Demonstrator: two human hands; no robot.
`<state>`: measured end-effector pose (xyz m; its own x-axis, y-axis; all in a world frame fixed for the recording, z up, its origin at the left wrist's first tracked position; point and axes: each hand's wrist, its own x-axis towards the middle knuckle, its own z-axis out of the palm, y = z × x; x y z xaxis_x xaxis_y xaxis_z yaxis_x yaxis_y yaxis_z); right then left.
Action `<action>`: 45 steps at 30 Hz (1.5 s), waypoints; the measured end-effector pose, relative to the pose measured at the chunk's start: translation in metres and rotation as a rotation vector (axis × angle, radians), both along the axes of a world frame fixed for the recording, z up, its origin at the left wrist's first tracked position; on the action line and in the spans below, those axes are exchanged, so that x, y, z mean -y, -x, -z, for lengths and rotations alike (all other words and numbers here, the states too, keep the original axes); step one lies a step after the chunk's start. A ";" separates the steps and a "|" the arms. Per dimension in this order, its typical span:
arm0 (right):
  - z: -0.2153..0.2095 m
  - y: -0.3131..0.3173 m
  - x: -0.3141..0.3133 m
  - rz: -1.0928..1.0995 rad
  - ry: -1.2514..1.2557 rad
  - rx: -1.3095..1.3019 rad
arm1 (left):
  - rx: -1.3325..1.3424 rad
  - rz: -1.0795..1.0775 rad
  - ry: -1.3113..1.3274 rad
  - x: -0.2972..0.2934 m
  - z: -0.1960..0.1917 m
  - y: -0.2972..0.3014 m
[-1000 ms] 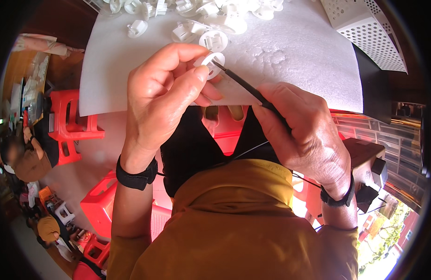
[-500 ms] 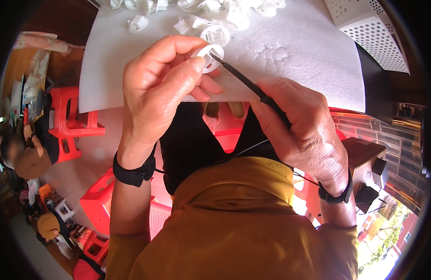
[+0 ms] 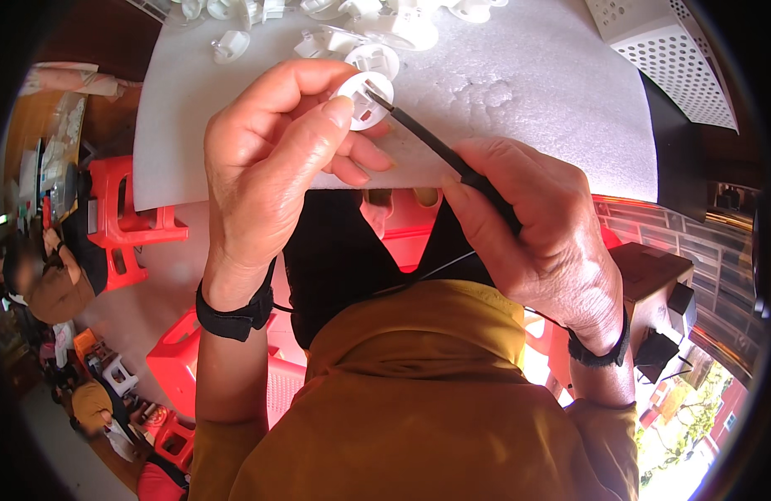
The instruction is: Use a screwdriver to remove burrs and clean small white plastic parts for assembly.
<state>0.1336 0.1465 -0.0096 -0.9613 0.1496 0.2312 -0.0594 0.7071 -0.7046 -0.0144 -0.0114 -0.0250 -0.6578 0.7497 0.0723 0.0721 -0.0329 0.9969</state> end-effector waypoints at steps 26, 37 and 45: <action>-0.004 -0.001 0.008 -0.018 -0.028 -0.050 | 0.023 0.003 -0.027 0.004 0.002 -0.002; 0.001 -0.004 0.008 0.023 0.067 -0.001 | -0.002 0.003 -0.014 0.005 0.002 -0.003; 0.004 -0.004 0.006 0.010 0.073 -0.003 | -0.022 0.022 -0.005 0.003 0.002 -0.002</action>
